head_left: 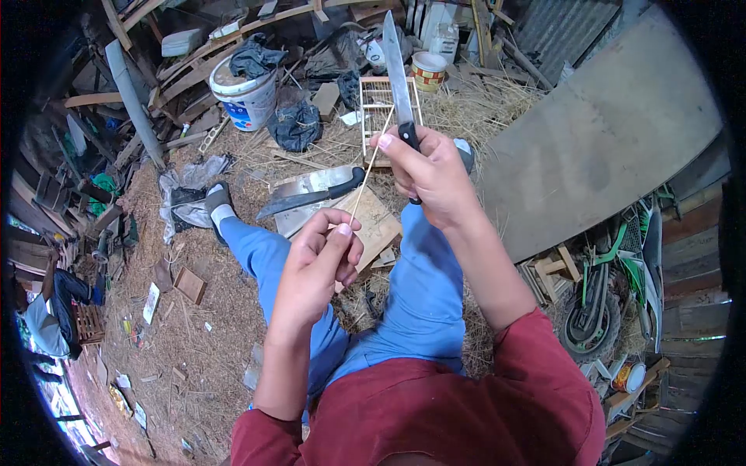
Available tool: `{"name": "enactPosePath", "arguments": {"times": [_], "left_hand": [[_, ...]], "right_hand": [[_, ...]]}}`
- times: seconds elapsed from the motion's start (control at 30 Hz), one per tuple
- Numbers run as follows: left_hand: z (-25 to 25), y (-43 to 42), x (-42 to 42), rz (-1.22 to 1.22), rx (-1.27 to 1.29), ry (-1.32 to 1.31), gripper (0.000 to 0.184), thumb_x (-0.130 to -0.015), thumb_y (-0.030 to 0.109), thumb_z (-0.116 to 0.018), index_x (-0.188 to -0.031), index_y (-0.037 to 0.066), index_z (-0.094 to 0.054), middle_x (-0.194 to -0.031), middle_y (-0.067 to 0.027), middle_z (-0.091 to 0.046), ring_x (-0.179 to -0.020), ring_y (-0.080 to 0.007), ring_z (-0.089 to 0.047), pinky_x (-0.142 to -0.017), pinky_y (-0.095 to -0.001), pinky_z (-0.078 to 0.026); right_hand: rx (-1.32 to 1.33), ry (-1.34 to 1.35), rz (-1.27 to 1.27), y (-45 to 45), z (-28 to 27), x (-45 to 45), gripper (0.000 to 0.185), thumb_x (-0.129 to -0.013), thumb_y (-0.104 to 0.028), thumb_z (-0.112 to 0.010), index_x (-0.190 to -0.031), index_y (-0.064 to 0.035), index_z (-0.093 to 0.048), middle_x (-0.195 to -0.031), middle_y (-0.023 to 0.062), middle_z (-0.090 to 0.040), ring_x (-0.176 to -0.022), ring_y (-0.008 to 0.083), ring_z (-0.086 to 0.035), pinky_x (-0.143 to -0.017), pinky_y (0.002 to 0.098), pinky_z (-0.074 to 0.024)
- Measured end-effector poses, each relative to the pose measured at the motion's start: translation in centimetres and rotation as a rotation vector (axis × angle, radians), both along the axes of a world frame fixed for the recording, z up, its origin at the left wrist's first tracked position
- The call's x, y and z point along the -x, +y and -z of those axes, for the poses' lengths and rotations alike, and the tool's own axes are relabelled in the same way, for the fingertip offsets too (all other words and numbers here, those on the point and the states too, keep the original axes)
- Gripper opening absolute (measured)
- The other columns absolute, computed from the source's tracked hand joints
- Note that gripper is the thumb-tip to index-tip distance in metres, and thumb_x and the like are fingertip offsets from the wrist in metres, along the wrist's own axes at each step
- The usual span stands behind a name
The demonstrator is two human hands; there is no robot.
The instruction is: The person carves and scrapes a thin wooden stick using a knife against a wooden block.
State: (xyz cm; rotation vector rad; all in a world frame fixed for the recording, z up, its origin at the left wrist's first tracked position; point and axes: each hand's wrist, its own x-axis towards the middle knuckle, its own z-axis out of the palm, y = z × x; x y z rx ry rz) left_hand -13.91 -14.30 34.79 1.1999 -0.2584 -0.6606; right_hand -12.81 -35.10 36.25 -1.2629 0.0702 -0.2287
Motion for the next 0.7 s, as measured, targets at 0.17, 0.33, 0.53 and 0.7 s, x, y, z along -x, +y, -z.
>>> {"name": "enactPosePath", "arguments": {"times": [0.17,0.33,0.53,0.7], "left_hand": [[-1.2,0.0,0.2,0.042,0.015,-0.007,0.013,-0.106,0.020,-0.053,-0.110,0.008,-0.052,-0.075,0.0016,-0.050,-0.054,-0.0037,-0.035,-0.050,-0.0218,-0.030],[-2.4,1.2,1.1,-0.038,0.000,-0.102,0.014,-0.105,0.021,-0.055,-0.108,0.008,-0.050,-0.072,0.0024,-0.048,-0.048,-0.0014,-0.031,-0.042,-0.0203,-0.022],[-3.3,3.7,2.2,-0.081,-0.207,-0.252,0.006,-0.104,0.008,-0.052,-0.101,0.004,-0.049,-0.074,0.0015,-0.050,-0.060,-0.0043,-0.043,-0.052,-0.0227,-0.033],[-2.8,3.9,3.3,-0.179,-0.012,-0.240,0.005,-0.102,0.001,-0.050,-0.098,0.004,-0.049,-0.075,0.0024,-0.048,-0.066,-0.0039,-0.043,-0.057,-0.0221,-0.033]], "right_hand": [[0.111,-0.008,0.018,0.8,-1.8,1.4,0.021,-0.100,-0.024,-0.066,-0.100,-0.0030,-0.072,-0.064,-0.0089,-0.051,-0.048,0.0002,-0.037,-0.044,0.0235,-0.0247],[0.445,-0.148,0.023,1.8,-1.6,3.3,0.027,-0.101,-0.026,-0.063,-0.094,-0.0007,-0.070,-0.066,0.0005,-0.059,-0.057,0.0085,-0.051,-0.051,0.0288,-0.0379],[1.176,-0.401,0.044,3.8,-0.7,6.4,0.035,-0.095,-0.036,-0.069,-0.087,-0.0024,-0.065,-0.071,0.0164,-0.062,-0.064,0.0351,-0.064,-0.056,0.0411,-0.0464],[1.284,-0.500,0.117,4.9,0.3,6.7,0.037,-0.090,-0.039,-0.073,-0.084,-0.0037,-0.062,-0.067,0.0128,-0.061,-0.059,0.0342,-0.063,-0.052,0.0423,-0.0455]]}}
